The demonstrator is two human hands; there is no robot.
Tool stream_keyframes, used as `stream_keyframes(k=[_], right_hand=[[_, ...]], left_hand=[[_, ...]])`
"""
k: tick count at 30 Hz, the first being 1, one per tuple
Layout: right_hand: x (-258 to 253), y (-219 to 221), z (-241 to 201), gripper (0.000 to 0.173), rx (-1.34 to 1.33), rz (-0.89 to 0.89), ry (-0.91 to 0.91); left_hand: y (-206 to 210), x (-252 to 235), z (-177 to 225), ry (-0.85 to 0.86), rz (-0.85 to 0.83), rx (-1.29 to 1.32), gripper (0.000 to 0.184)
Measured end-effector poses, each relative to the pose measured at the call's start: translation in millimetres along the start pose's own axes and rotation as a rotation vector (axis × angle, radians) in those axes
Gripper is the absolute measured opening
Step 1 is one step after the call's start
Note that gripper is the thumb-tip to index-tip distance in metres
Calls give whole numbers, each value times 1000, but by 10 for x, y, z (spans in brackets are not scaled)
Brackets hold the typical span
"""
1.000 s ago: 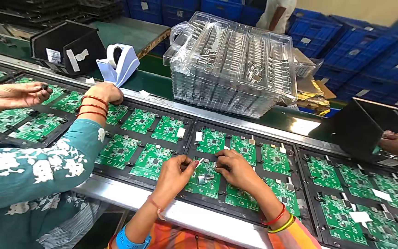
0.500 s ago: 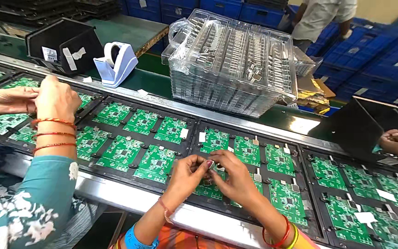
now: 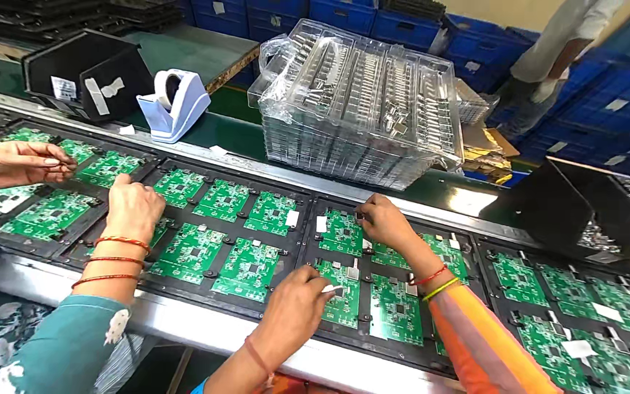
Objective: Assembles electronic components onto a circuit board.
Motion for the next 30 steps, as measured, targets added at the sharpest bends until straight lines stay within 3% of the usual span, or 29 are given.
stream_keyframes(k=[5, 8, 14, 19, 21, 26, 28, 30], right_hand=[[-43, 25, 4, 20, 121, -169, 96], [-25, -2, 27, 20, 106, -185, 129], [94, 18, 98, 20, 79, -72, 67], [178, 27, 159, 16, 59, 25, 13], [214, 48, 183, 17, 77, 41, -8], [343, 73, 105, 37, 167, -141, 139], [412, -123, 15, 24, 110, 28, 59], [490, -472, -100, 16, 82, 395, -90]], left_hand=[[-301, -14, -409, -215, -11, -121, 18], [-350, 23, -628, -307, -23, -152, 15], [-294, 76, -663, -174, 125, -267, 18], [-273, 77, -580, -118, -9, -301, 17], [-246, 69, -579, -85, 21, -315, 16], [-271, 44, -571, -58, 64, -268, 19], [-254, 49, -588, -45, 72, -264, 17], [-233, 58, -610, -37, 73, -263, 16]])
Point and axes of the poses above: each hand's wrist, its own x-axis away from the middle knuckle, its own y-axis out of the palm, z = x × y, the point moved 4 cm from there along -x, towards the middle knuckle, and after that the axes turned 7 degrees about -x, right-handed, at the moved point
